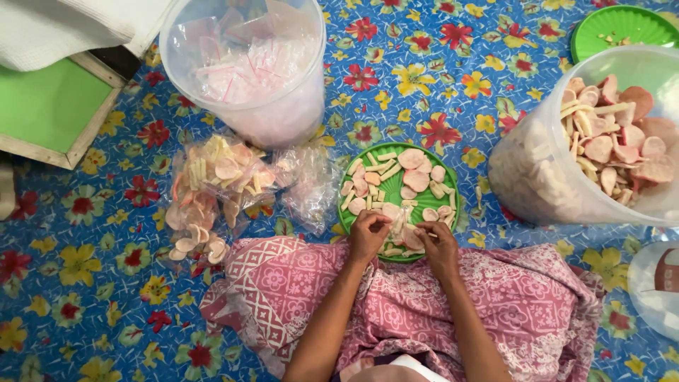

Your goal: Sorting and arranging crackers on a green plate while sitting on the floor.

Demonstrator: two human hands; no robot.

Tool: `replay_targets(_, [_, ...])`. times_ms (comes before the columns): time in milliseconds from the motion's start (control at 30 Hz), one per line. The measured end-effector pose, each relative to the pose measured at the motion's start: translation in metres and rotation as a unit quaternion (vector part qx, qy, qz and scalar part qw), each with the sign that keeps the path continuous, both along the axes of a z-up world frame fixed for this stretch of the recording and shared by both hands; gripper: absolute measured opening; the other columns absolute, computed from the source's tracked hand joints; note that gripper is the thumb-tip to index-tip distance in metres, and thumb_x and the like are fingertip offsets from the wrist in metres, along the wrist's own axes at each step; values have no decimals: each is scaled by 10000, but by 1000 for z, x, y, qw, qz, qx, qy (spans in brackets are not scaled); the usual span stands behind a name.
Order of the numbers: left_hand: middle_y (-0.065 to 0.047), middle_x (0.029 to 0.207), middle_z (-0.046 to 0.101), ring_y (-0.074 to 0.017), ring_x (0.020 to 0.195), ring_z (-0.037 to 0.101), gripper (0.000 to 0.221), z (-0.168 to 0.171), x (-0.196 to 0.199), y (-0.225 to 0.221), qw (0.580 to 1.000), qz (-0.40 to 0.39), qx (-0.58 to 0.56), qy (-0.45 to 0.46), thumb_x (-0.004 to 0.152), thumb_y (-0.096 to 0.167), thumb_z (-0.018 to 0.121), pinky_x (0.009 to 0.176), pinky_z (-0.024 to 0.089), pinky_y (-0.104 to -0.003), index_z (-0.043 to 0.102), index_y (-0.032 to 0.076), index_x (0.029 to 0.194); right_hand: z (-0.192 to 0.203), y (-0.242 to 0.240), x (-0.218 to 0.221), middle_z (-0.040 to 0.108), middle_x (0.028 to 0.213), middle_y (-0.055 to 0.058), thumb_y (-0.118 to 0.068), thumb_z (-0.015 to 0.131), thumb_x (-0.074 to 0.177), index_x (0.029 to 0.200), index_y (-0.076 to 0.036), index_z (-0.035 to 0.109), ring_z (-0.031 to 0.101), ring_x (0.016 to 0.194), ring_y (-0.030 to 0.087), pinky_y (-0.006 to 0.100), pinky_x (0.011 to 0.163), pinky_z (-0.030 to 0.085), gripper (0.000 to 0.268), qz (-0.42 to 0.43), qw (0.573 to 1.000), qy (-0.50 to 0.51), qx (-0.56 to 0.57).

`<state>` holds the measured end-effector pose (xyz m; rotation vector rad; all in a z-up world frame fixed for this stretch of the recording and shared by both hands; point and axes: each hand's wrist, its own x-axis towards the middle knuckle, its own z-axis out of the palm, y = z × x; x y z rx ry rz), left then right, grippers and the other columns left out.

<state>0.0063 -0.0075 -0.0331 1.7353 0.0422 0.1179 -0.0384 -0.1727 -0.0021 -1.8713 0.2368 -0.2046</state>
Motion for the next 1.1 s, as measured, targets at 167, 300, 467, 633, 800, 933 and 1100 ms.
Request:
replay_targets(167, [-45, 943, 580, -159, 694, 646, 293, 19, -7, 3, 995, -65, -74, 22, 633, -35, 740, 634, 555, -227, 719, 118, 881, -7, 1, -5, 597, 875, 78, -95, 761, 757, 916, -46, 708, 621, 807, 150, 271, 704, 524, 175, -25, 997, 6, 70])
replay_targets(300, [-44, 986, 553, -144, 683, 647, 314, 10, -3, 6, 997, -38, -61, 19, 648, -52, 727, 610, 552, -206, 700, 113, 914, -18, -5, -3, 587, 871, 52, -89, 755, 764, 946, -29, 688, 598, 789, 105, 237, 718, 518, 203, -44, 990, 1, 138])
replay_targets(467, [-54, 990, 558, -156, 686, 652, 333, 11, -5, 6, 995, -58, -76, 12, 645, -46, 739, 606, 554, -220, 701, 115, 934, 1, 6, -4, 617, 821, 52, -85, 746, 767, 948, -28, 688, 597, 721, 93, 225, 678, 528, 198, -28, 984, 10, 176])
replay_targets(633, [-70, 1056, 538, -195, 783, 661, 431, 25, -8, 6, 988, -86, -127, 22, 642, -26, 769, 659, 558, -231, 674, 110, 1040, -11, 3, -2, 636, 798, 70, -85, 773, 735, 956, -30, 683, 616, 674, 109, 250, 638, 541, 244, -27, 980, 33, 193])
replay_targets(800, [-97, 1068, 530, -249, 801, 672, 501, 22, -7, 5, 984, -106, -145, -8, 669, -119, 701, 642, 557, -254, 627, 88, 1119, 25, 12, -8, 630, 812, 112, -235, 562, 941, 984, -13, 681, 610, 742, 158, 350, 759, 529, 255, -18, 978, 56, 202])
replay_targets(933, [-120, 1078, 512, -284, 804, 666, 506, 22, -9, 1, 982, -118, -146, -17, 674, -142, 685, 653, 562, -281, 626, 80, 1125, -1, 6, -3, 625, 894, 114, -100, 744, 772, 976, 4, 686, 615, 759, 148, 326, 724, 527, 237, 6, 985, 5, 171])
replay_targets(1100, [-89, 984, 562, -265, 806, 675, 417, 33, -9, 1, 989, -99, -93, -54, 678, -97, 726, 634, 567, -267, 681, 97, 1044, -15, 3, -2, 596, 736, 53, -88, 721, 794, 922, -10, 665, 555, 631, 83, 204, 600, 489, 159, -13, 984, -4, 177])
